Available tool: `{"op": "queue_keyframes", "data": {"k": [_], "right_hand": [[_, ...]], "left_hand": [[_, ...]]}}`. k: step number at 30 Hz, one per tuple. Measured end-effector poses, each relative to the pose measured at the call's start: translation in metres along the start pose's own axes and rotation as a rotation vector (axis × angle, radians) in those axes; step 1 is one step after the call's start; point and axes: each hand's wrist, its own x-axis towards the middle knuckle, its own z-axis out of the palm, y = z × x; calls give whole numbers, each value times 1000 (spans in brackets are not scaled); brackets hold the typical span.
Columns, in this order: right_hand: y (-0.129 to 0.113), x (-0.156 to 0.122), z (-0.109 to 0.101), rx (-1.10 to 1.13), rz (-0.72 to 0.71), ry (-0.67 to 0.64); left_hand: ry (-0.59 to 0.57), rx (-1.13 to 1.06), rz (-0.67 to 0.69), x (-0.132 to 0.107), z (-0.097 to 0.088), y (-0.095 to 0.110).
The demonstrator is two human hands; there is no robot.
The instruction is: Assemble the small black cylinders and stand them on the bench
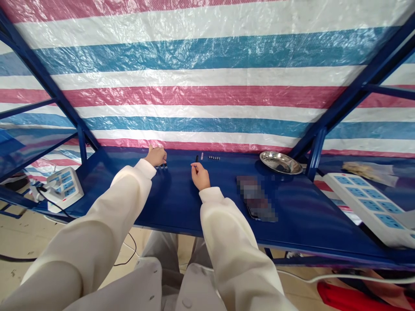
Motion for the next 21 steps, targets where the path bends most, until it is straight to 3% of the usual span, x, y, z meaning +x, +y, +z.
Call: {"op": "queue_keyframes", "data": {"k": [7,13,17,21], "right_hand": [[-4,1,-4,-202,98,77],[-6,2,-5,-324,202,79],[-9,2,-7,-470,266,-24],[-13,2,-9,-605,267,-92]], "left_hand": [[19,1,-2,-5,-7,5],[218,-111,177,-12,-16,52],[196,-141,229,-4,7,85],[132,-155,148,11,45,104]]}}
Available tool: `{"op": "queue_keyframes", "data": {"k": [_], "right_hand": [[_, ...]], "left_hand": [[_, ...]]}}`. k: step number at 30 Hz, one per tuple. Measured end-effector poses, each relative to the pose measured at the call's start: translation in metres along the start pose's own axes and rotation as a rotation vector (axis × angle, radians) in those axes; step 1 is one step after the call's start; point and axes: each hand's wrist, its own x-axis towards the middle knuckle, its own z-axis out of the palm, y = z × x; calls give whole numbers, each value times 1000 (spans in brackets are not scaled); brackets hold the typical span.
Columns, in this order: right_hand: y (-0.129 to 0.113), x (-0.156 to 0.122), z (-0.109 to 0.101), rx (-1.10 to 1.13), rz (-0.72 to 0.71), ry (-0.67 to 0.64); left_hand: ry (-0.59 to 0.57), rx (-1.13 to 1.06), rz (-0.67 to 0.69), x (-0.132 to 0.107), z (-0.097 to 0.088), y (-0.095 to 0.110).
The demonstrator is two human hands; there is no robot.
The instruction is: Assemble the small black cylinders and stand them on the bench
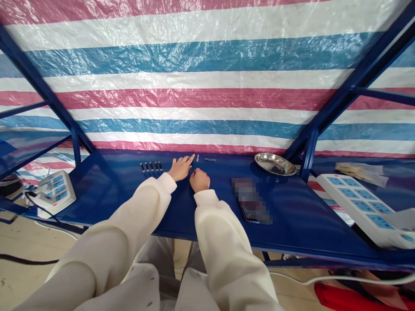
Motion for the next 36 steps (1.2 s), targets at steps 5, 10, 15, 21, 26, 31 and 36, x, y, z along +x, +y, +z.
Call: {"op": "queue_keyframes", "data": {"k": [5,10,15,21,26,31,36], "right_hand": [[-1,0,-3,-74,-1,6],[-3,0,-4,-86,-17,22],[-2,-1,-2,-80,-12,80],[-9,15,4,-108,-45,67],[-22,33,7,-176,-6,39],[-26,46,12,-208,14,21],[-24,53,21,-240,-12,32]], "left_hand": [[25,21,-70,15,30,2],[71,46,-52,25,25,0],[150,-62,-119,9,7,-3],[397,-439,-202,-39,12,-2],[495,-657,-217,-51,28,-8],[614,-871,-402,-44,34,-18],[644,-1012,-399,-42,40,-17]]}}
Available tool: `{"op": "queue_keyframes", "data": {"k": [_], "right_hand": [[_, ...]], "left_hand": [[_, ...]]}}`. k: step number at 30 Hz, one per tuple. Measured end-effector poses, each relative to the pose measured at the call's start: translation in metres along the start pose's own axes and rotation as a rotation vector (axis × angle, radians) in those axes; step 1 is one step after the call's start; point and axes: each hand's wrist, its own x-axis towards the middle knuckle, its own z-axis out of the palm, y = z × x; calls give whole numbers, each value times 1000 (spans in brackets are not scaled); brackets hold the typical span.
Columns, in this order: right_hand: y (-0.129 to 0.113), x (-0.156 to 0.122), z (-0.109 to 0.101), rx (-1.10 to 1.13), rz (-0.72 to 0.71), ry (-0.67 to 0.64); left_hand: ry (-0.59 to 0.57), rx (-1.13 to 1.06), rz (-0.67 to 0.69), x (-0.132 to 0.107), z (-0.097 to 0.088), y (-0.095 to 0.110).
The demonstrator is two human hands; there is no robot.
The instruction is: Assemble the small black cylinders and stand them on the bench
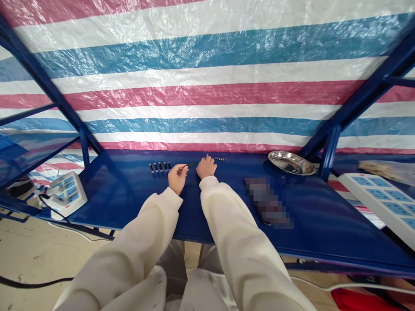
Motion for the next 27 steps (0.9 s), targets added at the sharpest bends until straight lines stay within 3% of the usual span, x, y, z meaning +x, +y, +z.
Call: {"op": "queue_keyframes", "data": {"k": [13,16,21,27], "right_hand": [[4,-16,-12,32,-79,49],[12,-24,-16,222,-100,146],[28,-39,-20,728,-136,349],[31,-48,-14,1039,-183,326]], "left_hand": [[22,-93,41,1,2,-5],[28,-82,46,1,2,-6],[10,-81,42,1,1,-5],[30,-108,36,3,0,-6]]}}
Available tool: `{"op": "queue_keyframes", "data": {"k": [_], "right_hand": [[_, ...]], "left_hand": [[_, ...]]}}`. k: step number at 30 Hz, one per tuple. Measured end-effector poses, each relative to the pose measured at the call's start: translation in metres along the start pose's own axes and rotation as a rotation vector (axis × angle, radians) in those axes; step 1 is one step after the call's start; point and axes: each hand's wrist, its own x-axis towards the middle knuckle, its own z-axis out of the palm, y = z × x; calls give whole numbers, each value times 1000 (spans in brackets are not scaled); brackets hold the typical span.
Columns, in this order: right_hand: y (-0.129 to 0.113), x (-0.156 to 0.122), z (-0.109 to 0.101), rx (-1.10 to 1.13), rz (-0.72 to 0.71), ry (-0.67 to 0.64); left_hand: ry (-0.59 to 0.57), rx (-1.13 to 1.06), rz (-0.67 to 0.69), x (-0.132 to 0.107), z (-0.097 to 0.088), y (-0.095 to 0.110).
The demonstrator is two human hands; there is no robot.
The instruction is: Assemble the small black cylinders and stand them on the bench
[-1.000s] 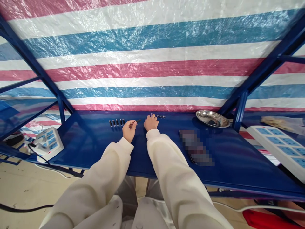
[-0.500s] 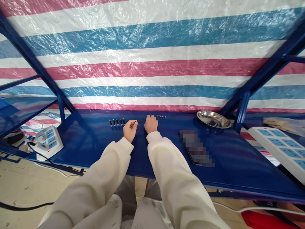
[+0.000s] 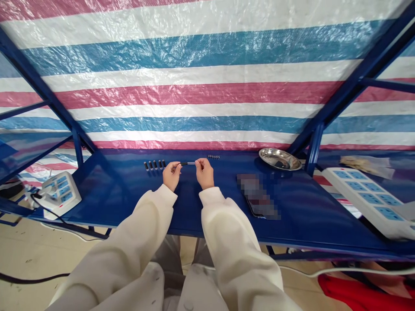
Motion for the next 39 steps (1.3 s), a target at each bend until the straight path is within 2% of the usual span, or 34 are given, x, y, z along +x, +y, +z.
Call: {"op": "queue_keyframes", "data": {"k": [4,9,11,15,18,20,22,24,28,30,33,39], "right_hand": [[6,3,2,129,48,-22],[10,6,4,237,71,-161],[10,5,5,242,69,-210],[9,2,6,139,63,-240],[6,-3,6,-36,34,-240],[4,-6,7,-119,22,-258],[4,-8,8,-144,30,-274],[4,-9,9,-120,46,-286],[4,-9,11,-29,62,-325],[3,-10,10,-36,60,-322],[0,-10,9,-91,38,-312],[0,-10,8,-191,2,-394]], "left_hand": [[-26,-90,-61,2,-1,2],[-175,-207,-96,2,0,5],[-206,-218,-86,1,1,5],[-192,-180,-62,-2,2,6],[-196,-53,22,-5,1,12],[-228,113,135,-4,-2,20],[-312,321,276,0,-6,32],[-456,528,414,9,-11,48],[-628,762,561,43,-18,74],[-639,840,571,63,-22,79],[-646,916,523,86,-27,74],[-602,866,396,95,-33,50]]}}
